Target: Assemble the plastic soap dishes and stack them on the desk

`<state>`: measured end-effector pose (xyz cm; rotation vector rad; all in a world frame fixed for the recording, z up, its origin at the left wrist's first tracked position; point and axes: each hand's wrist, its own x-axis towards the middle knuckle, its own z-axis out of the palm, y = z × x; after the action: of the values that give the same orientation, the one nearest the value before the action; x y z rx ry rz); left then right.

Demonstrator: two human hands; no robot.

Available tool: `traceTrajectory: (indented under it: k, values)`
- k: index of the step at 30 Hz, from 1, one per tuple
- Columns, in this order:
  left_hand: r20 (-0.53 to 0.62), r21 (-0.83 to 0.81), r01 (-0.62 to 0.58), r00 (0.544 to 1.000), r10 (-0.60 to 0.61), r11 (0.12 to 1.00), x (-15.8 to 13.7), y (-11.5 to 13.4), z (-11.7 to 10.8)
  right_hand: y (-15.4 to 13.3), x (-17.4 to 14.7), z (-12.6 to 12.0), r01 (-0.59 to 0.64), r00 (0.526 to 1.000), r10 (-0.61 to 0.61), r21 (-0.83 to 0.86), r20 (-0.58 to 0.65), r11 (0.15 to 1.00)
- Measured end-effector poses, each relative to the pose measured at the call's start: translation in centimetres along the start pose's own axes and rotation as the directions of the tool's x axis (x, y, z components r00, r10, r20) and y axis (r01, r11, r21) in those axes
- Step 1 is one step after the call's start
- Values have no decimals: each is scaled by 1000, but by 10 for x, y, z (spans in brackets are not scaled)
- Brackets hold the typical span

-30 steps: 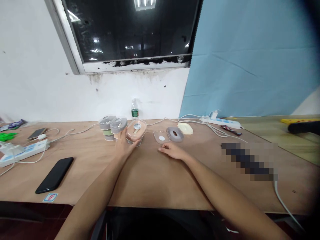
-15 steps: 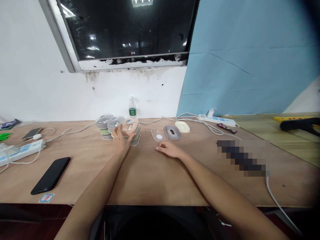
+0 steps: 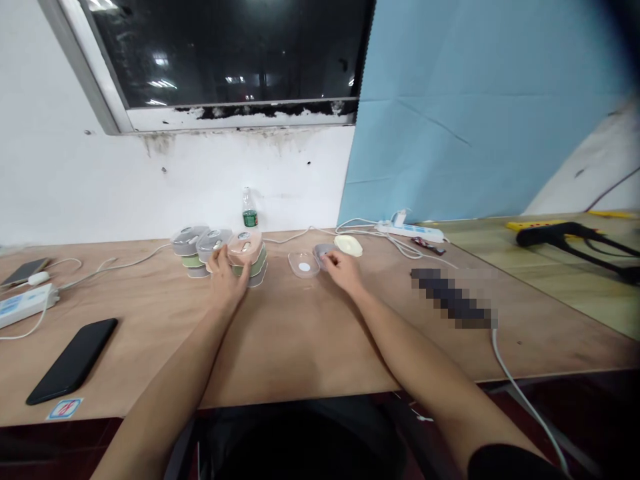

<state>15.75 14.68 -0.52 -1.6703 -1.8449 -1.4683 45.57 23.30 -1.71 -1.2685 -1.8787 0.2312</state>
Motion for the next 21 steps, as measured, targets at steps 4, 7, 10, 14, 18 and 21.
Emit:
traceTrajectory:
  k: [4, 7, 10, 14, 18, 21]
  values:
    - [-43, -12, -95, 995, 95, 995, -2, -1, -3, 48, 14, -16, -141, 975, 106, -175, -196, 974]
    - [-45, -39, -211, 977, 210, 977, -7, -3, -4, 78, 19, -19, -198, 976, 159, -306, -149, 931]
    - [15, -78, -357, 933, 359, 931, -15, 0, -4, 91, 21, -15, -186, 978, 210, -430, 8, 883]
    - [213, -148, -503, 825, 524, 852, -27, 14, -4, 85, 20, -13, -137, 956, 248, -509, 156, 850]
    - [392, -210, -538, 718, 575, 816, -31, 23, -4, 77, 18, -16, -163, 949, 279, -529, 146, 833]
    - [495, -219, -503, 681, 540, 836, -31, 22, -2, 82, 20, -16, -177, 954, 272, -495, 126, 851]
